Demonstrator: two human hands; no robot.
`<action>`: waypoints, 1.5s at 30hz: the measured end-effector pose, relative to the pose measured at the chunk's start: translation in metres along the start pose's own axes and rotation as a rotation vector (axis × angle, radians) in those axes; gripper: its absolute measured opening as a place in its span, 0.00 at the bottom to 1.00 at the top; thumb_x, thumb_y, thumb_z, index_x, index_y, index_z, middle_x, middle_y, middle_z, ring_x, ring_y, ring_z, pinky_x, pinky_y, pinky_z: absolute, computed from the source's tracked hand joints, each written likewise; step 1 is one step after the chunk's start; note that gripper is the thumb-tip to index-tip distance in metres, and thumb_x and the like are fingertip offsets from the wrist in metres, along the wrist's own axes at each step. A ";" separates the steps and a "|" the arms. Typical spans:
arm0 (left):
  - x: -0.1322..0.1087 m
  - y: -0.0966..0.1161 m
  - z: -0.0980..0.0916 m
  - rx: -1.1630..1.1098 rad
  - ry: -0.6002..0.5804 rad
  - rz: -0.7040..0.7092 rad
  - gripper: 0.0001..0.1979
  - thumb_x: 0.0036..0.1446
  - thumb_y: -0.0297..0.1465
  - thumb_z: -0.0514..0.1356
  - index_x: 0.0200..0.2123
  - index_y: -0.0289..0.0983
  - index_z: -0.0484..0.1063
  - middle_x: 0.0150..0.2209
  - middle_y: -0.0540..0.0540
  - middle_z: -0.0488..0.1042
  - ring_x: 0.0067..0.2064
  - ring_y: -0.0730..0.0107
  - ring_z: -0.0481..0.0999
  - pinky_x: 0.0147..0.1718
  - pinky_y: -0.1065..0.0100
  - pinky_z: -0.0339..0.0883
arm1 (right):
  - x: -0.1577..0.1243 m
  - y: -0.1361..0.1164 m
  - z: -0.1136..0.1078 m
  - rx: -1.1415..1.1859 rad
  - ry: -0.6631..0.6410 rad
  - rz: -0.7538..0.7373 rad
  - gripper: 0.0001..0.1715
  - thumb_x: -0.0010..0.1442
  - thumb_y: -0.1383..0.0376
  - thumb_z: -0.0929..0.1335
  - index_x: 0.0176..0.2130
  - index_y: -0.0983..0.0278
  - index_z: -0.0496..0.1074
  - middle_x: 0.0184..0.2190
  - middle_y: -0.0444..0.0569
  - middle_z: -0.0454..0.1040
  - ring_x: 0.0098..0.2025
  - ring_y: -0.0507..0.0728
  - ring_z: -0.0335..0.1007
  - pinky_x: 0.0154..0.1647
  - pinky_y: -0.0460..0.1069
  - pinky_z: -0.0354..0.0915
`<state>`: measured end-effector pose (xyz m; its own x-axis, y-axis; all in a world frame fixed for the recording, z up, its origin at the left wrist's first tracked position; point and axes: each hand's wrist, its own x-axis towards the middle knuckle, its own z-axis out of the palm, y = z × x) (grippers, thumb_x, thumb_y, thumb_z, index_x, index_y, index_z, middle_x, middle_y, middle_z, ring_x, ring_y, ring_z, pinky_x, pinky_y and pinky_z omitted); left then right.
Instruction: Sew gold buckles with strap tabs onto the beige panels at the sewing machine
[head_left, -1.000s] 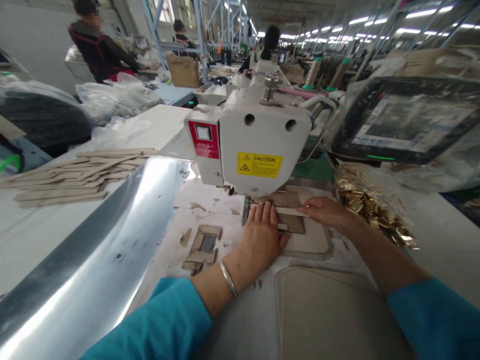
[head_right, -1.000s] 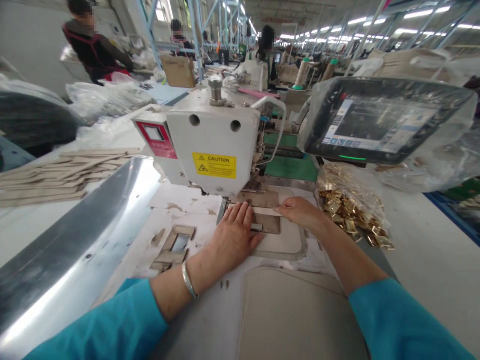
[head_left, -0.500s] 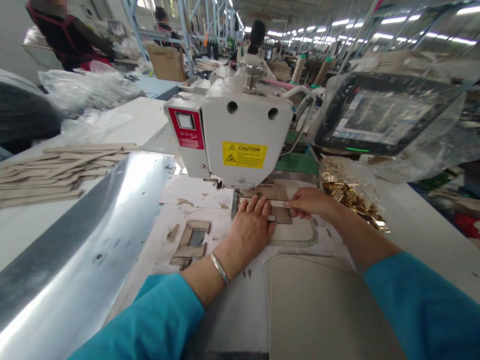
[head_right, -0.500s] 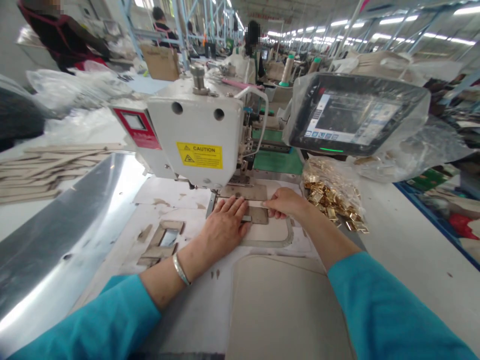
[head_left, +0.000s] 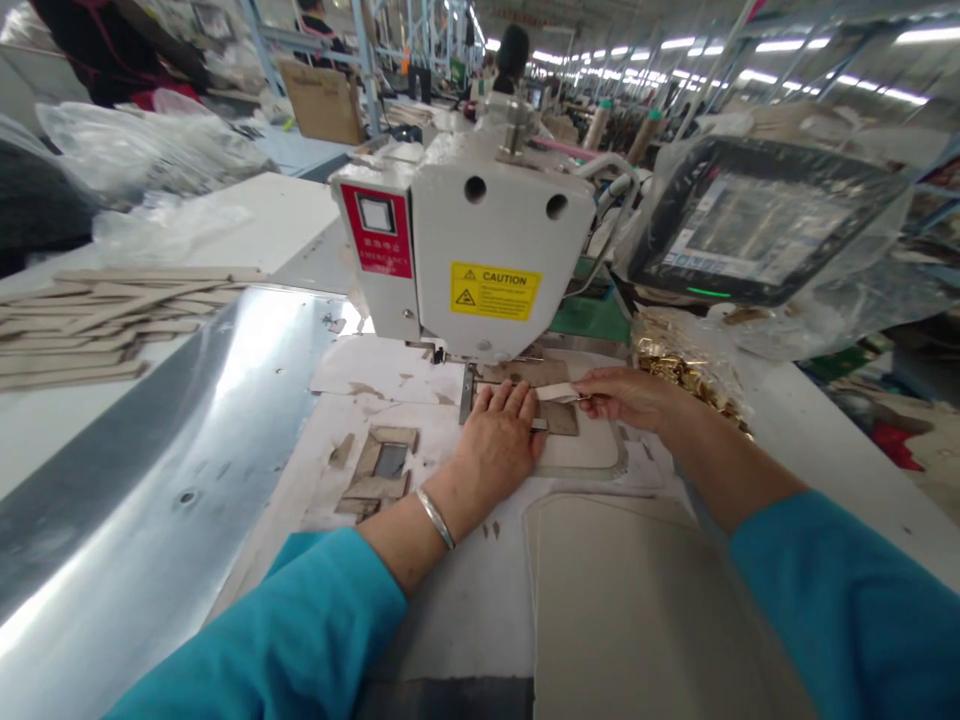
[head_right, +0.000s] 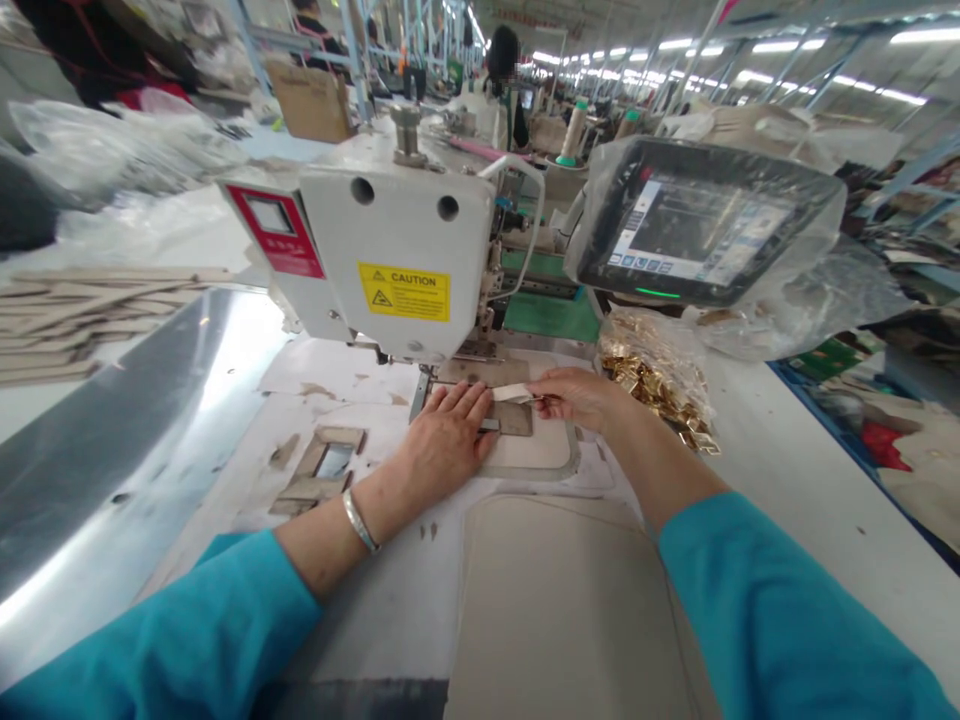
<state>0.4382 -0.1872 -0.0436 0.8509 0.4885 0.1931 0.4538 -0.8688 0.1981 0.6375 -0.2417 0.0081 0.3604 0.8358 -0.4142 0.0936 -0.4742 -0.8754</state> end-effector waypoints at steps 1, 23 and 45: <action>0.000 0.000 -0.001 -0.001 -0.003 0.001 0.27 0.66 0.37 0.50 0.64 0.29 0.58 0.66 0.37 0.59 0.67 0.49 0.57 0.64 0.48 0.49 | 0.001 0.002 -0.002 0.065 -0.021 0.027 0.09 0.59 0.71 0.68 0.27 0.67 0.68 0.22 0.43 0.69 0.24 0.46 0.66 0.29 0.42 0.66; 0.000 -0.001 0.003 0.023 0.027 0.012 0.27 0.66 0.38 0.51 0.64 0.29 0.59 0.65 0.37 0.60 0.66 0.49 0.58 0.64 0.49 0.51 | 0.013 0.021 -0.009 0.163 0.023 0.082 0.18 0.44 0.69 0.79 0.22 0.67 0.67 0.18 0.42 0.69 0.20 0.46 0.63 0.22 0.41 0.63; 0.020 0.020 0.009 0.027 0.073 0.165 0.23 0.65 0.35 0.53 0.58 0.26 0.64 0.57 0.35 0.70 0.58 0.54 0.69 0.60 0.57 0.58 | 0.010 0.010 0.006 -0.180 0.112 0.222 0.12 0.60 0.71 0.68 0.27 0.64 0.62 0.14 0.42 0.69 0.13 0.46 0.61 0.14 0.40 0.57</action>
<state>0.4672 -0.1957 -0.0446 0.8933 0.3428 0.2905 0.3174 -0.9390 0.1321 0.6365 -0.2360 -0.0065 0.4900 0.6750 -0.5515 0.1606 -0.6918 -0.7040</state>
